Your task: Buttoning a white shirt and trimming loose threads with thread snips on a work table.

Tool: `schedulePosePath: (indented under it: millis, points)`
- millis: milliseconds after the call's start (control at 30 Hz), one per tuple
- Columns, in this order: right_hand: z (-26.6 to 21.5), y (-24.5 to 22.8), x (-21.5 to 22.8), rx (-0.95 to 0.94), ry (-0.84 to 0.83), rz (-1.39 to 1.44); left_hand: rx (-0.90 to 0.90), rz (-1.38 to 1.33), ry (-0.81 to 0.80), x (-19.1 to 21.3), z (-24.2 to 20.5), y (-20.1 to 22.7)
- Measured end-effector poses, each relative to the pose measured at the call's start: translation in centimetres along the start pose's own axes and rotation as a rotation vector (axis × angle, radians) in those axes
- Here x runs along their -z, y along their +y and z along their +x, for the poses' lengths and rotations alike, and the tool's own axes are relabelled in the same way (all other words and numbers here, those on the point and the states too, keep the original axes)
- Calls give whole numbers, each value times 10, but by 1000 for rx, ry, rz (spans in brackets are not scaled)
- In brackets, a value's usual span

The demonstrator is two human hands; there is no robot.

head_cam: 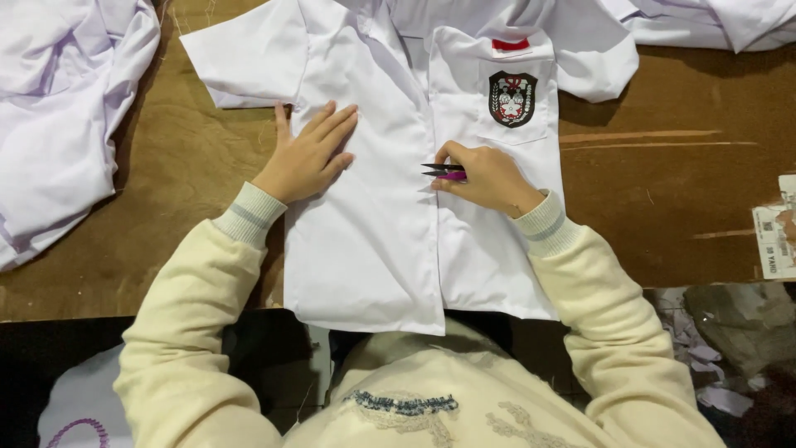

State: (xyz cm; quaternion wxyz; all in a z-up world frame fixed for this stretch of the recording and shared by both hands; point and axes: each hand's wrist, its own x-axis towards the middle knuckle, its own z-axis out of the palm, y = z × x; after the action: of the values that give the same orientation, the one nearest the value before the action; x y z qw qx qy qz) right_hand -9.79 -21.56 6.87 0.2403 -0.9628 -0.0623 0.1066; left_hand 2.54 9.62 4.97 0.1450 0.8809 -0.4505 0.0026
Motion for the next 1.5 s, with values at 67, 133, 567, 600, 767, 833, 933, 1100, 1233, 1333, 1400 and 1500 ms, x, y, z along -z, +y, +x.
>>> schedulePosePath:
  millis: [67,133,567,600,767,833,933,1100,1233,1333,1400,1500]
  points:
    - [0,-1,1,-11,-4,-2,46,68,-63,2,1,-11]
    - [-1,-1,0,2,12,-7,18,111,3,-3,-1,-29]
    - [2,6,-18,25,159,33,-17,193,9,5,-1,-40]
    - [-1,0,-18,23,161,32,-18,192,10,7,3,-40]
    - [-7,-18,-25,-12,46,-76,-119,206,278,20,44,-36]
    - [-7,-17,-28,12,55,-90,-118,225,306,24,74,-39]
    - [-9,-17,-28,41,70,-99,-146,354,378,24,116,-46]
    - [-10,-21,-31,27,68,-106,-388,462,395,-6,171,-77]
    - [-12,-23,-30,109,68,-194,-361,395,282,-13,201,-76]
    - [-12,-23,-29,97,22,-217,-315,336,265,-12,219,-67]
    - [-13,-22,-29,94,12,-228,-288,346,246,-19,229,-61]
    - [-13,-19,-27,123,-17,-233,-169,357,205,-33,239,-55]
